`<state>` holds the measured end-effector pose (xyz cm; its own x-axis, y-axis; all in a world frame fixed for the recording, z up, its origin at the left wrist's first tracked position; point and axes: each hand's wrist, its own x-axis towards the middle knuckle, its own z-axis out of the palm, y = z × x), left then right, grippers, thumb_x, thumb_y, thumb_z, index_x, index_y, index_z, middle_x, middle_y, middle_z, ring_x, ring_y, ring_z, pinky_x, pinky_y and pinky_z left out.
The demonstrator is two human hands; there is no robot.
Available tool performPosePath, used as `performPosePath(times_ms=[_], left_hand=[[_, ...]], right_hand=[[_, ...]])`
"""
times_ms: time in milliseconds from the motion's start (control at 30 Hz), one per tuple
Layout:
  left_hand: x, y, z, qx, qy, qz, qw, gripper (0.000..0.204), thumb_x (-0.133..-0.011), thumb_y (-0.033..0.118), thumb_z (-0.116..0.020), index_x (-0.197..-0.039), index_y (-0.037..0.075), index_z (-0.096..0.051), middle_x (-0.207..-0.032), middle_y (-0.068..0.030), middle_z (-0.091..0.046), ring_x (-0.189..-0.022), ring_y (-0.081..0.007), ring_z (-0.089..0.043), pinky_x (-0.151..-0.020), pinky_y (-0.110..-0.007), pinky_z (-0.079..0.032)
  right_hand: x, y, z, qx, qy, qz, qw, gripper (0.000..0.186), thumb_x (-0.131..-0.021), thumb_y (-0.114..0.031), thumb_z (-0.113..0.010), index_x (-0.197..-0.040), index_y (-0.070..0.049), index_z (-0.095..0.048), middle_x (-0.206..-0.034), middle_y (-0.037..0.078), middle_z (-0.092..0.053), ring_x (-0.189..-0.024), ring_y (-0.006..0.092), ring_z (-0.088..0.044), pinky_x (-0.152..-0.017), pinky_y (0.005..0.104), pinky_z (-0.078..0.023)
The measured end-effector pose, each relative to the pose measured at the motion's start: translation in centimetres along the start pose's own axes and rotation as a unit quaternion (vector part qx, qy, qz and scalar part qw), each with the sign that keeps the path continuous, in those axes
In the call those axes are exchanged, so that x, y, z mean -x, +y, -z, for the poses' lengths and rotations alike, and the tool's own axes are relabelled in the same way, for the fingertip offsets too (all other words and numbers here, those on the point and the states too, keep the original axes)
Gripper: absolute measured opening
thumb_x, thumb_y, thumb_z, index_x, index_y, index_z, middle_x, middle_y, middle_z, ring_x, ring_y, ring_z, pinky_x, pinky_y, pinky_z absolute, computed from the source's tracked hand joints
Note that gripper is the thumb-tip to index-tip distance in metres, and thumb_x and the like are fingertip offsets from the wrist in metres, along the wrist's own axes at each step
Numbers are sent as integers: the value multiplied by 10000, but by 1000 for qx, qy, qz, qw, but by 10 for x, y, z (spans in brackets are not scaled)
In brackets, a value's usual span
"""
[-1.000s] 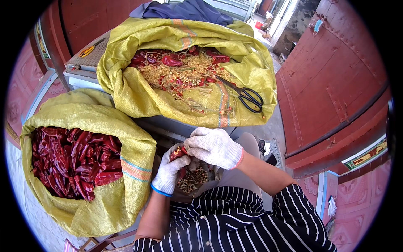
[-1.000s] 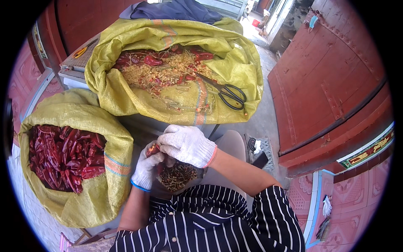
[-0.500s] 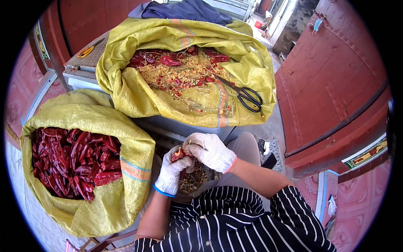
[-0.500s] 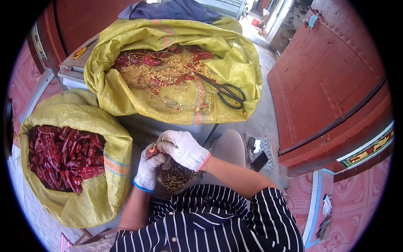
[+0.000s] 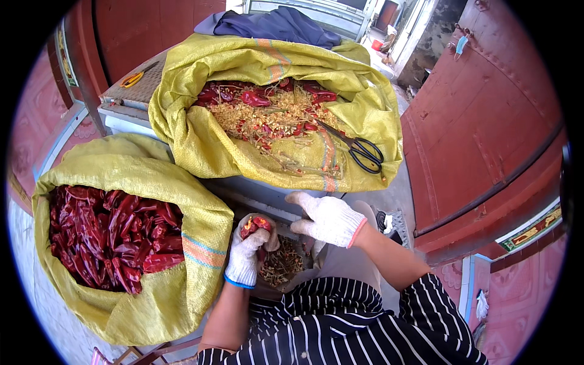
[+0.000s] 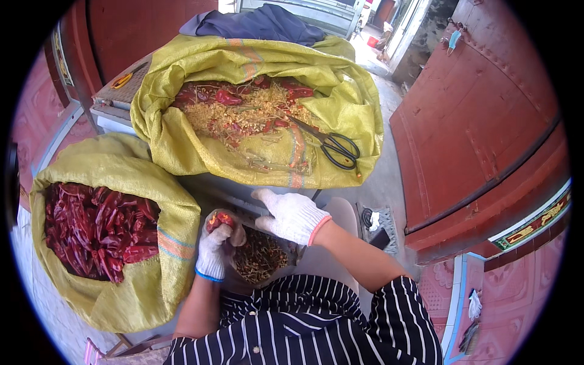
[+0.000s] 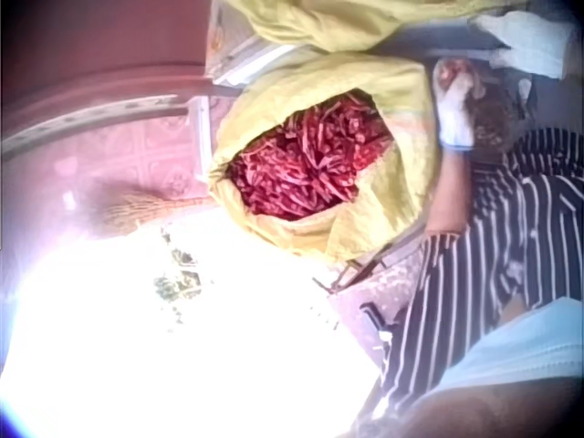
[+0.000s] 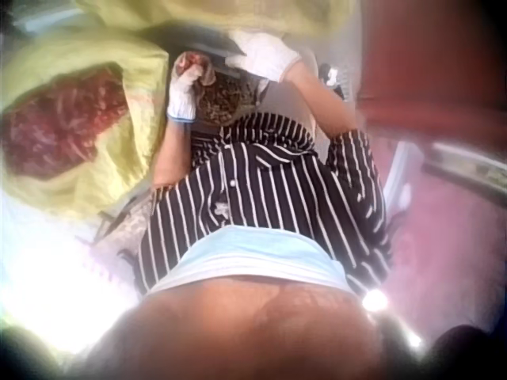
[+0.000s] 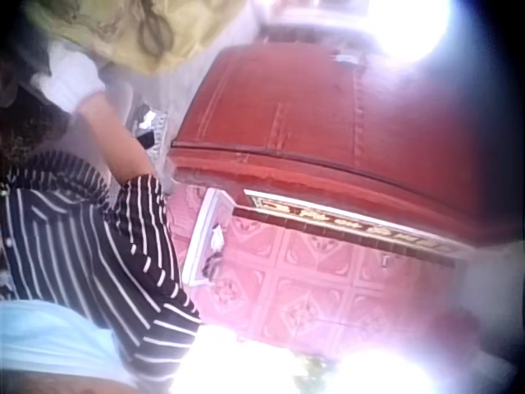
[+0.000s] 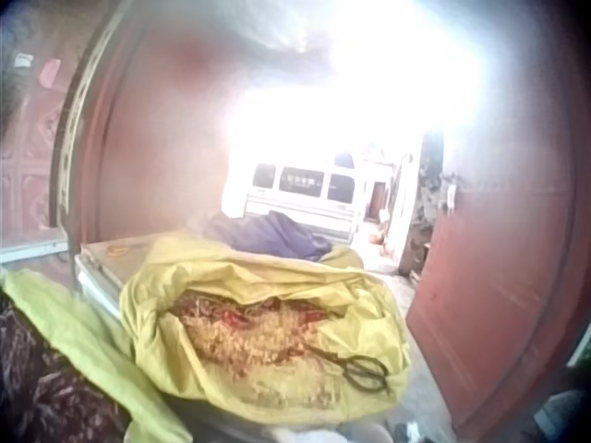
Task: The person sits on the ground and processes dried red chili peppers. They pick up peppers from a large yellow sack, remove the stems by hand, and occasionally use scissors to cut the stems. The processed peppers are placed into a separate sack, while the removed stems are discarded into a pile on the ground.
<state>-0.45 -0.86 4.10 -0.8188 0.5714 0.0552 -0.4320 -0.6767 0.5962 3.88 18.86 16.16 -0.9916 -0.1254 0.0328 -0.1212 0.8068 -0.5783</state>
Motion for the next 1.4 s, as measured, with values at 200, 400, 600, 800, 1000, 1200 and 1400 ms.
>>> performPosePath(times_ms=[200, 400, 600, 800, 1000, 1200, 1400], left_hand=[[5, 4, 12, -58, 8, 3, 998, 281, -750, 117, -725, -972, 9, -590, -810, -122, -631, -658, -195, -575, -627, -329, -486], [-4, -1, 6, -81, -19, 28, 996, 376, -702, 191, -813, -958, -1, -615, -804, -135, -657, -673, -230, -633, -610, -339, -511], [-2, 2, 9, -25, -27, 44, 998, 325, -725, 109, -734, -991, -31, -611, -871, -145, -662, -702, -211, -607, -635, -331, -492], [7, 10, 11, -5, 37, 28, 999, 340, -734, 113, -721, -1032, -14, -619, -993, -152, -685, -917, -274, -681, -854, -389, -564], [3, -3, 13, 67, 4, 17, 998, 358, -749, 32, -700, -1094, 28, -604, -1153, -156, -681, -1055, -267, -664, -967, -390, -535], [0, -5, -1, 47, 63, -1, 997, 482, -749, 11, -725, -1198, 44, -553, -1062, -90, -644, -998, -240, -653, -926, -376, -544], [0, -5, 11, 48, 38, 12, 998, 615, -703, -12, -754, -1259, 71, -506, -1115, -93, -619, -1010, -241, -644, -896, -371, -562]], right_hand=[[-64, -27, 52, 127, 123, 133, 975, 236, -911, -273, -630, -979, -58, -702, -940, 143, -708, -900, 330, -691, -809, 407, -538], [-198, 4, 64, 253, 190, -28, 948, 513, -901, -498, -613, -1061, -15, -679, -1073, 227, -685, -1041, 395, -647, -911, 475, -502], [-202, 13, 73, 186, 210, -25, 960, 403, -869, -389, -648, -1027, -27, -727, -1055, 226, -705, -998, 386, -671, -884, 466, -516], [-75, -7, 38, -123, 259, -24, 958, 248, -820, -131, -776, -984, 20, -668, -862, 105, -697, -785, 133, -626, -733, 286, -505], [18, -10, -43, 68, 274, 150, 947, 225, -762, -149, -823, -907, -68, -671, -811, 97, -676, -657, 256, -668, -588, 336, -527], [17, -8, -65, 160, 129, 190, 960, 236, -774, -238, -808, -903, -102, -665, -778, 51, -620, -683, 263, -657, -598, 388, -529], [-5, -24, -25, -59, 87, 39, 994, 300, -842, -256, -755, -1027, -30, -687, -915, 119, -670, -814, 262, -684, -722, 368, -547]])
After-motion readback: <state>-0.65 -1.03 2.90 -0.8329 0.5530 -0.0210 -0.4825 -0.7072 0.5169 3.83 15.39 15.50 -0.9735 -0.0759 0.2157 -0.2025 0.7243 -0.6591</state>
